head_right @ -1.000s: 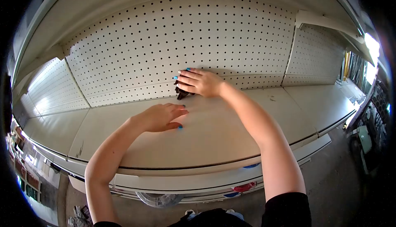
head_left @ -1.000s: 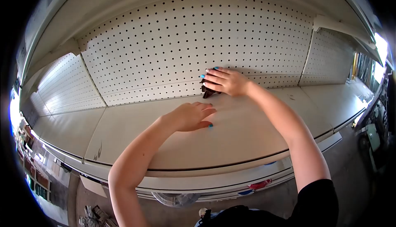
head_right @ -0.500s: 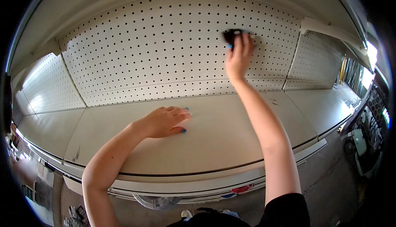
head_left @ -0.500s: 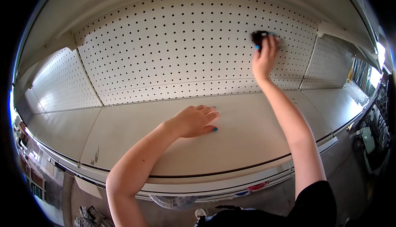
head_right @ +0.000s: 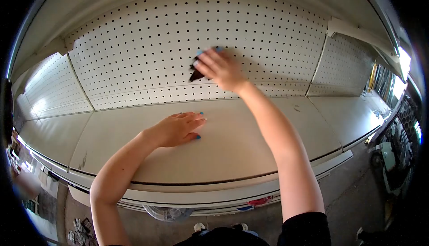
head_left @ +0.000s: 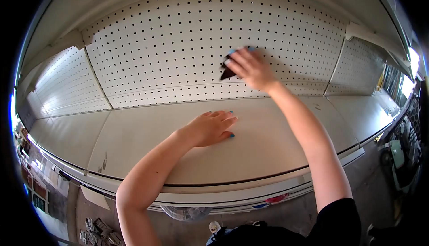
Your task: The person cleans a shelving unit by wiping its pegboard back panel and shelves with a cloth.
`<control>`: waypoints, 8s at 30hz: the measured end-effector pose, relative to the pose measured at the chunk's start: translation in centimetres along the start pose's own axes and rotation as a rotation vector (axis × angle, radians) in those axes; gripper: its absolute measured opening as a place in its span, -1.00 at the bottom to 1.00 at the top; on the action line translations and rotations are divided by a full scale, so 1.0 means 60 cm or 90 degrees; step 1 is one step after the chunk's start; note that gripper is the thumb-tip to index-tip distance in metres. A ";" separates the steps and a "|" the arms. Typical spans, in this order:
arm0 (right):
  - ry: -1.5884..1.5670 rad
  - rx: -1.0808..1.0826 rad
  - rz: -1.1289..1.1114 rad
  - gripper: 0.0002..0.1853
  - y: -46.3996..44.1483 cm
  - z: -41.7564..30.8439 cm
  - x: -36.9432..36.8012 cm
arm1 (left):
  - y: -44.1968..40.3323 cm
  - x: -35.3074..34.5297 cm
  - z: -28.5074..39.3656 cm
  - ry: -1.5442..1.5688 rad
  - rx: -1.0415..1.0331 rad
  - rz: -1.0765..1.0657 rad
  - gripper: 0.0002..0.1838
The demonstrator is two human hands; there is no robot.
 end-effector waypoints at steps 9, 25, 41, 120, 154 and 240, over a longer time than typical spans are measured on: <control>0.163 -0.544 0.087 -0.44 0.128 0.203 0.042 | -0.002 0.004 0.005 0.009 0.019 -0.021 -0.50; -0.124 0.092 -0.074 -0.52 -0.097 -0.203 -0.066 | -0.003 -0.004 0.001 -0.017 -0.011 0.016 -0.50; 0.032 -0.359 -0.007 -0.36 0.006 0.079 0.011 | -0.002 0.052 0.000 0.238 0.207 0.078 -0.47; -0.490 -0.298 -0.544 -0.79 -0.003 -0.183 0.061 | 0.152 0.196 -0.311 -0.613 -0.011 0.665 -0.25; -0.451 -0.189 -0.501 -0.71 -0.016 -0.188 0.068 | 0.048 0.064 -0.224 -0.703 -0.283 0.396 -0.56; -0.583 -0.113 -0.624 -0.33 -0.240 -0.397 0.017 | 0.163 0.325 -0.312 -0.587 -0.288 0.534 -0.24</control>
Point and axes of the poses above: each hand's wrist, its own y-axis away from the middle knuckle, its own x-axis out of the back of the hand, z = x × y, the point moved 4 cm from there along -y, towards the middle knuckle, and after that the axes turned 10 degrees about y, right-handed, at the moved point
